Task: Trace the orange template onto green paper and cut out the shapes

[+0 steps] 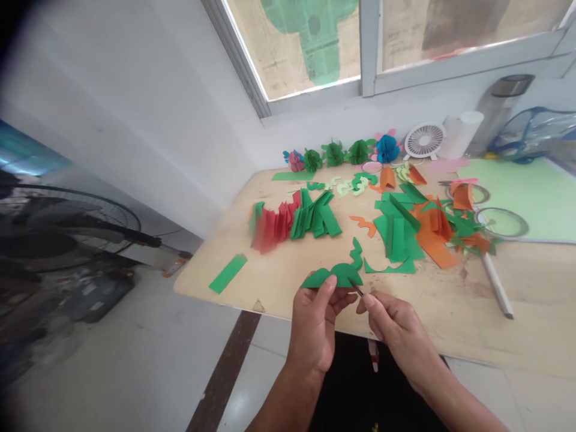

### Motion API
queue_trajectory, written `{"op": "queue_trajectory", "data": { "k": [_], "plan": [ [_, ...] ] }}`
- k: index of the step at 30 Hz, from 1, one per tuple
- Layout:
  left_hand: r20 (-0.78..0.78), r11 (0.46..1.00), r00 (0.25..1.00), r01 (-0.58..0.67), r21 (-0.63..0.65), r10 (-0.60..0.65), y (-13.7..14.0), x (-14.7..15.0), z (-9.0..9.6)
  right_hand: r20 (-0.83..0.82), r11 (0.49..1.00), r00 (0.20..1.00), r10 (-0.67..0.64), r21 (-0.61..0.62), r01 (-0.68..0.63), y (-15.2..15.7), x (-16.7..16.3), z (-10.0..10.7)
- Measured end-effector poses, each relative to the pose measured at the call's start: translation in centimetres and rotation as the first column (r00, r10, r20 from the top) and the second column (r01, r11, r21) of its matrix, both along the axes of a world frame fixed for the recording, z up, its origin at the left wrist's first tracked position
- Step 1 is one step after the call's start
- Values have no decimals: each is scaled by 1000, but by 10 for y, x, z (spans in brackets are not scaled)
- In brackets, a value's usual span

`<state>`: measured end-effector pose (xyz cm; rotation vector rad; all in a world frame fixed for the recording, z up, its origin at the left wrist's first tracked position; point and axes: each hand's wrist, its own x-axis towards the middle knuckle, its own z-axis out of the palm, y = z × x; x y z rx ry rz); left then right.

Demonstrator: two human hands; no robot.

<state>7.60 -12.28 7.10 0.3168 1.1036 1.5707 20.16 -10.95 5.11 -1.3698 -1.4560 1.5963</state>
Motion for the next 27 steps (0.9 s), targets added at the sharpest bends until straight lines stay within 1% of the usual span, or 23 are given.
{"op": "queue_trajectory", "data": {
  "k": [9, 16, 27],
  "plan": [
    [1, 1000, 1000, -1, 17, 0, -1, 0, 1, -20, 1000, 1000, 4, 6, -4, 0, 1, -4],
    [4, 999, 999, 31, 30, -31, 1, 2, 1, -45, 1000, 999, -4, 13, 4, 0, 3, -6],
    [12, 999, 1000, 27, 39, -28, 0, 3, 2, 7, 1000, 1000, 7, 22, -7, 4, 1, 0]
  ]
}}
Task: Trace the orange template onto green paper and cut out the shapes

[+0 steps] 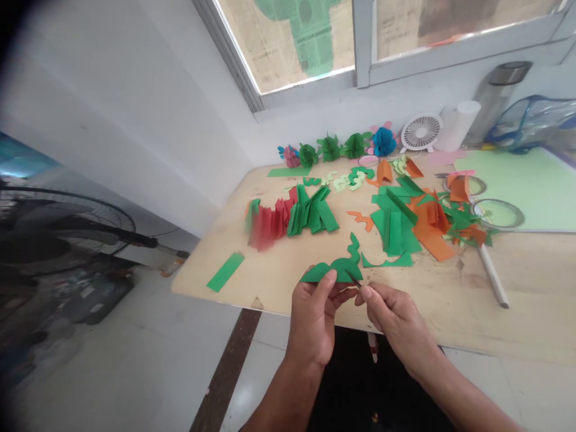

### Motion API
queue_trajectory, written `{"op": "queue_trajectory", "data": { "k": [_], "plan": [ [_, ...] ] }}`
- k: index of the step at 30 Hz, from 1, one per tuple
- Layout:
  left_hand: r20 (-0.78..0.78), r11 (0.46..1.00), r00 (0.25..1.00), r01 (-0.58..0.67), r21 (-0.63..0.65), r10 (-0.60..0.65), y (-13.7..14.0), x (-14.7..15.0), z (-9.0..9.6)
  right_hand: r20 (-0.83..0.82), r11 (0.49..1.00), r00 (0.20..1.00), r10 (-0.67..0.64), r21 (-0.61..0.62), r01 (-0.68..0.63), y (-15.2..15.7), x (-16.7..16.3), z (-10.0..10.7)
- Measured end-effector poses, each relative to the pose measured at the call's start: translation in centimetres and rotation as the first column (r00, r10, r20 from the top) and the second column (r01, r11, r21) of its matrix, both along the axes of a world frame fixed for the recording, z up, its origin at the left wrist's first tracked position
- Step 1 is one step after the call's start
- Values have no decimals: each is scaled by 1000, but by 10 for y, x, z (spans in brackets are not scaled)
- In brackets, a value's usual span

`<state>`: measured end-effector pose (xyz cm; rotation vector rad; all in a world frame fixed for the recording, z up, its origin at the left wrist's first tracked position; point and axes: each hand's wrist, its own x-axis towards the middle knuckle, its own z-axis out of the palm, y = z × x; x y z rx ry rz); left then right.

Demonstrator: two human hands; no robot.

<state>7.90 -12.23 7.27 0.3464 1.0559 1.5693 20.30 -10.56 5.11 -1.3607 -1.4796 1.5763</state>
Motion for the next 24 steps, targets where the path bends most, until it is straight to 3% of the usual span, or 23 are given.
{"op": "queue_trajectory", "data": {
  "k": [18, 24],
  "plan": [
    [-11, 1000, 1000, 10, -27, -10, 0, -3, 3, 11, 1000, 999, 31, 4, -31, 2, 0, 6],
    [24, 997, 997, -74, -12, 74, 2, -3, -1, 13, 998, 998, 63, 13, -63, -6, 11, 1]
  ]
}}
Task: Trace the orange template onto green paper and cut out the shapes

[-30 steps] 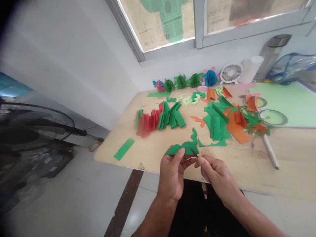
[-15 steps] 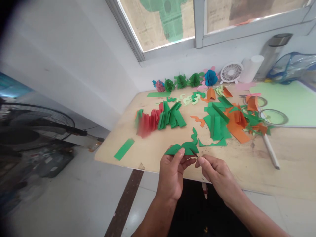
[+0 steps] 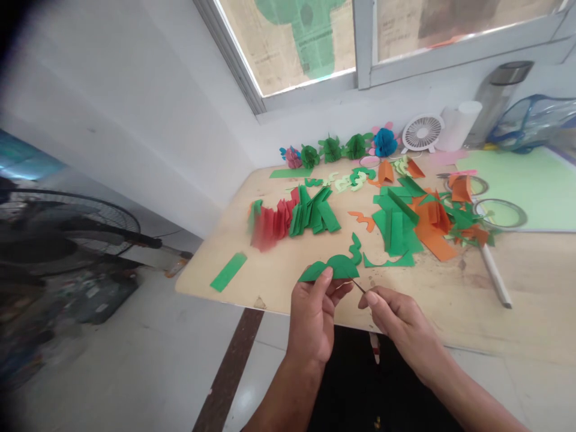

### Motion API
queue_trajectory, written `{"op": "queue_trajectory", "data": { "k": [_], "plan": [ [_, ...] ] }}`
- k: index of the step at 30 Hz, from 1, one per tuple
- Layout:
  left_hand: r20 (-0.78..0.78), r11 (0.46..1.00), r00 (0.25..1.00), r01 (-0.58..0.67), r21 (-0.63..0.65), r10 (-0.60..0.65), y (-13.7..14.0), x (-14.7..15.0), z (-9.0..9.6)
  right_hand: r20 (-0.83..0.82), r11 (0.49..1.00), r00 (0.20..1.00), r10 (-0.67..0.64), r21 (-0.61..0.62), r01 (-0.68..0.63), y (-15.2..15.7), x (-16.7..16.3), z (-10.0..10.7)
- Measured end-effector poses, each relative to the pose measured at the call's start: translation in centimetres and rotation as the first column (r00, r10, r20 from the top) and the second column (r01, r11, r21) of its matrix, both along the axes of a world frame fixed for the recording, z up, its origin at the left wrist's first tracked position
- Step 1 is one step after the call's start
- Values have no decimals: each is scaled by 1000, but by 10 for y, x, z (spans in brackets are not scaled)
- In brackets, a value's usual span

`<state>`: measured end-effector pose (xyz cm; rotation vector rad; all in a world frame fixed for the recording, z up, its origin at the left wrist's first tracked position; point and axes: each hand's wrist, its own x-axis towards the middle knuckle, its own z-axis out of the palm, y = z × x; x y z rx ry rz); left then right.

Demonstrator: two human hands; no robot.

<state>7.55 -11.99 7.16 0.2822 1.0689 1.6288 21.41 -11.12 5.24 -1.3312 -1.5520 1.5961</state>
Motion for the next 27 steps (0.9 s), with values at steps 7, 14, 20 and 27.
{"op": "queue_trajectory", "data": {
  "k": [7, 14, 20, 27],
  "plan": [
    [97, 999, 995, -41, 14, 40, -2, 13, -2, -145, 971, 962, -233, 28, 239, -2, 6, -7],
    [92, 999, 996, 9, -35, -6, -10, 13, -2, -137, 970, 964, -227, 57, 236, 16, -8, 10],
    [-205, 990, 970, 115, -77, -128, -7, -17, 2, 23, 986, 1000, -1, 167, -3, 40, 3, 24],
    [-235, 985, 958, 151, -81, -166, -6, -15, 0, -76, 989, 996, -43, 141, 53, 48, 1, 22]
  ]
}}
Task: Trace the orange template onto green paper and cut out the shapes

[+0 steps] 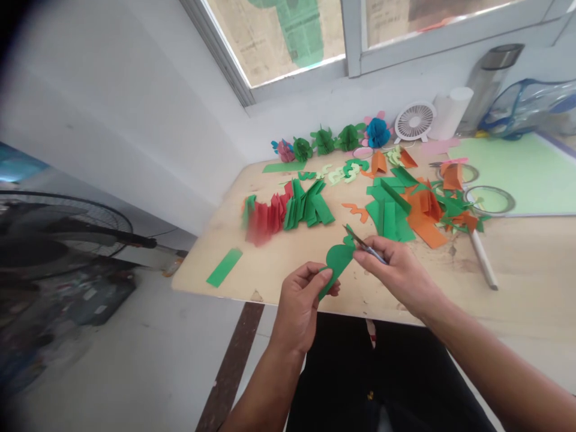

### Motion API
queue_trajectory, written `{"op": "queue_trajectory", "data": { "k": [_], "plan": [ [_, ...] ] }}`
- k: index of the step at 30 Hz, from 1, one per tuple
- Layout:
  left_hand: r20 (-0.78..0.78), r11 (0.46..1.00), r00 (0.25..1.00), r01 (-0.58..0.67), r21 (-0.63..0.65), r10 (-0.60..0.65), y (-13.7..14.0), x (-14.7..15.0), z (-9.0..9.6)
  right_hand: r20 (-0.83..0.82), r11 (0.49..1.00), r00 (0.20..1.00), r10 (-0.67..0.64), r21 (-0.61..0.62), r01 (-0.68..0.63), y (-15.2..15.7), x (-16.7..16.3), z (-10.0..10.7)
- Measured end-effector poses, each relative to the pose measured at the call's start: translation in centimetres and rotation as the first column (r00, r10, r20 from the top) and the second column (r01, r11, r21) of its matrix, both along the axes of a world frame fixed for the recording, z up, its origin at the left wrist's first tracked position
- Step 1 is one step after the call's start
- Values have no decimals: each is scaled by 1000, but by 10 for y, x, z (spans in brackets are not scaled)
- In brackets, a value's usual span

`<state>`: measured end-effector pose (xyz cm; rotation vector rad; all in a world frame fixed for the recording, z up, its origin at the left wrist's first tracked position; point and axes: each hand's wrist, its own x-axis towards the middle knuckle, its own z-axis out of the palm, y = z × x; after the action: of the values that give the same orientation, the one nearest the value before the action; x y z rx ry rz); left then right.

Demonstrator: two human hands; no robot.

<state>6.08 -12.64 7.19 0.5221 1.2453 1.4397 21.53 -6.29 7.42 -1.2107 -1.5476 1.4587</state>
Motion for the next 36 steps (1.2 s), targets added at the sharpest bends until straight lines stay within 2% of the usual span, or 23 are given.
{"op": "queue_trajectory", "data": {
  "k": [2, 4, 9, 13, 19, 36],
  "plan": [
    [60, 996, 995, -84, 0, 84, -1, 4, 0, -155, 996, 984, -83, -52, 76, -10, -2, -7],
    [132, 988, 979, -156, -6, 156, -1, 8, -1, -213, 979, 959, -186, -123, 163, -24, -5, -17],
    [165, 983, 969, -184, -7, 183, 0, 18, -1, -185, 957, 973, -140, -279, 84, -56, -14, -34],
    [152, 980, 968, -201, 8, 197, 0, 23, -2, -186, 959, 977, -103, -280, 48, -62, -21, -33],
    [125, 980, 974, -195, 44, 188, -1, 24, -1, -166, 966, 980, -114, -248, 70, -59, -25, -28],
    [102, 978, 977, -193, 76, 185, 0, 25, -1, -155, 968, 979, -136, -231, 98, -59, -26, -31]
  ]
}}
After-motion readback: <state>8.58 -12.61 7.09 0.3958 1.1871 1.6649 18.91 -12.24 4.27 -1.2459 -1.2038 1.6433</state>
